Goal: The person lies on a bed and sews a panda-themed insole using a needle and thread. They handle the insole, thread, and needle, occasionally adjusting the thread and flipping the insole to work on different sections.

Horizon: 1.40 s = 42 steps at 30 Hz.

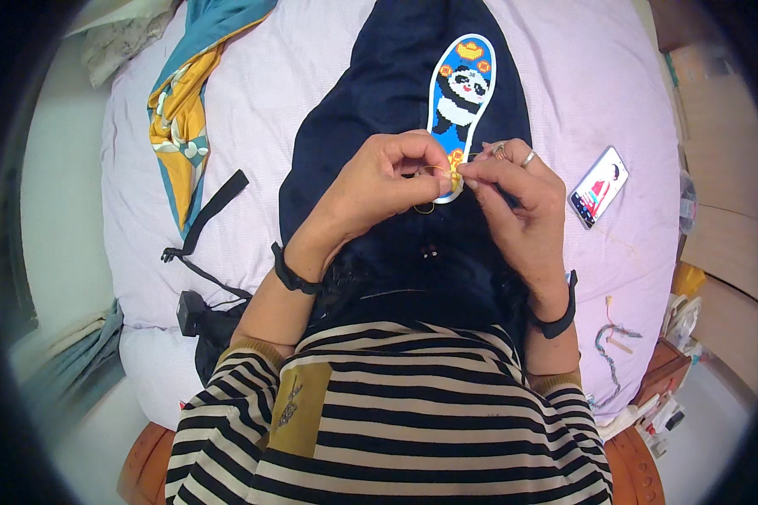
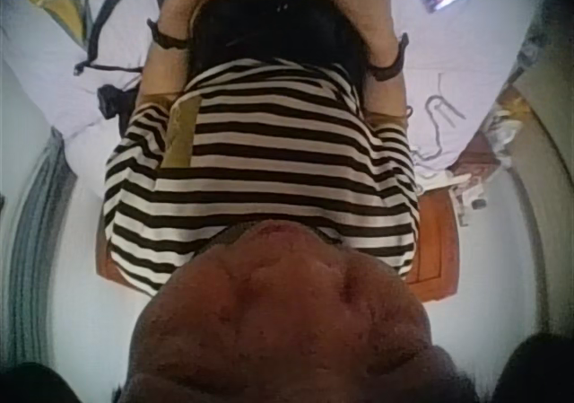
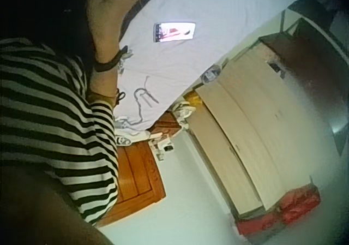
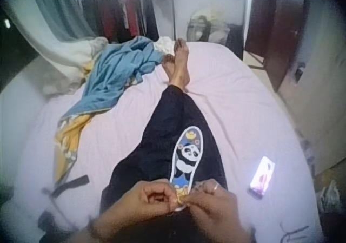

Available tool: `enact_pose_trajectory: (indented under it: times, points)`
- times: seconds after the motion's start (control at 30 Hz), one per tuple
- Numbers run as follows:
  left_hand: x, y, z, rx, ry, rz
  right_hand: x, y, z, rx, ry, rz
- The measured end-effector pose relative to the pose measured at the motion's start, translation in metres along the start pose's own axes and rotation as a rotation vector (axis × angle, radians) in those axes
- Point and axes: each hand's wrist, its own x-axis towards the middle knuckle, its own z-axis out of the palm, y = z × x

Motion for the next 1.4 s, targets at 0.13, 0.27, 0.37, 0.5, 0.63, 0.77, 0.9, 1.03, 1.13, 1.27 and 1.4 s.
enact_pose_trajectory:
  times: [0.13, 0.27, 0.37, 0.5, 0.63, 0.77, 0.9, 1.03, 1.13, 1.27, 1.4]
  points:
    - [-0.001, 0.0, 0.0, -0.008, -0.007, 0.014, 0.002, -0.002, 0.0, 0.037, 0.003, -0.024]
    - [-0.001, 0.0, 0.0, 0.026, -0.01, 0.01, 0.001, 0.0, 0.001, 0.029, -0.001, -0.003]
    - [0.0, -0.001, 0.0, 0.044, -0.011, 0.04, 0.0, 0.001, -0.002, 0.006, -0.021, 0.015]
    - [0.001, -0.002, 0.0, 0.068, -0.025, 0.069, 0.0, 0.004, -0.002, 0.024, -0.028, 0.023]
    - [0.0, -0.001, 0.0, 0.08, -0.035, 0.065, 0.0, 0.003, -0.002, 0.036, -0.036, 0.025]
    - [0.0, 0.0, 0.0, 0.069, -0.034, 0.058, 0.001, 0.001, -0.002, 0.025, -0.031, 0.007]
    - [-0.001, 0.006, 0.0, 0.094, -0.032, 0.05, 0.001, -0.004, -0.004, 0.005, -0.013, -0.018]
    - [-0.003, 0.009, -0.002, 0.062, -0.039, 0.036, 0.002, -0.01, -0.005, -0.024, 0.005, -0.059]
    - [-0.005, 0.013, 0.001, 0.086, 0.063, 0.122, 0.001, -0.014, -0.005, -0.09, 0.048, -0.094]
    - [-0.006, 0.014, -0.006, 0.506, 0.352, 0.441, 0.001, -0.021, -0.003, -0.219, 0.105, -0.171]
    - [-0.022, 0.03, 0.005, 0.155, 0.164, 0.046, 0.0, -0.02, 0.002, -0.293, 0.161, -0.266]
